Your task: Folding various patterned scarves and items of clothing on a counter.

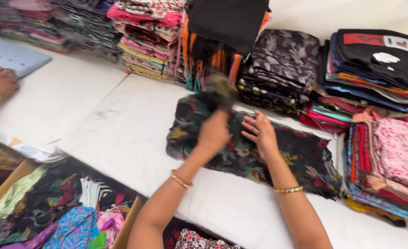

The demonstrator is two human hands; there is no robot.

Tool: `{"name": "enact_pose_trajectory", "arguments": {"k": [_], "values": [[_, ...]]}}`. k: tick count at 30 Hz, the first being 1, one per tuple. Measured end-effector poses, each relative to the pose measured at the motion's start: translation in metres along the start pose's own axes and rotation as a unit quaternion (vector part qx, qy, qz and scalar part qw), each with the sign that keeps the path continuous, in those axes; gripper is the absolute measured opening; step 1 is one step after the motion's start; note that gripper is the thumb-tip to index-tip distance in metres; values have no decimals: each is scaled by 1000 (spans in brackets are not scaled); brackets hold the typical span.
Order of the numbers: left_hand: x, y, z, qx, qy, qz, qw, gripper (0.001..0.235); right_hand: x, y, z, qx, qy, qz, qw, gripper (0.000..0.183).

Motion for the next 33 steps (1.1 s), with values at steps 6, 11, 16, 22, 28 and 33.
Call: {"name": "enact_pose_trajectory", "arguments": {"k": [6, 11, 16, 22, 28, 33], "values": [[-88, -100, -100, 98, 379, -191, 900, 69, 32, -29, 100, 92, -57, -88, 990, 89], [-83, -72, -57, 13, 304, -217, 928, 62, 53, -30, 158, -142, -112, -22, 983, 99], [-43, 4, 31, 7, 112, -59, 992, 55, 23, 13, 92, -475, -29, 13, 879, 114], [-35, 24, 29, 24, 140, -45, 989, 60, -14, 68, 72, -497, -35, 66, 865, 111], [-26, -10, -4, 63, 231, -90, 967, 67, -56, 108, 180, -637, -132, -48, 758, 100], [-19, -3, -30, 98, 231, -126, 960, 59, -107, 146, 174, -682, -269, -43, 679, 91]]}}
Point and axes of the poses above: each hand's wrist, its own x-axis towards the middle knuckle, its own z-axis out of the back of the hand, y = z × x, the point moved 10 cm from there along x, towards the middle knuckle, and after that the axes turned 4 degrees about -z, right-handed, at the moved point
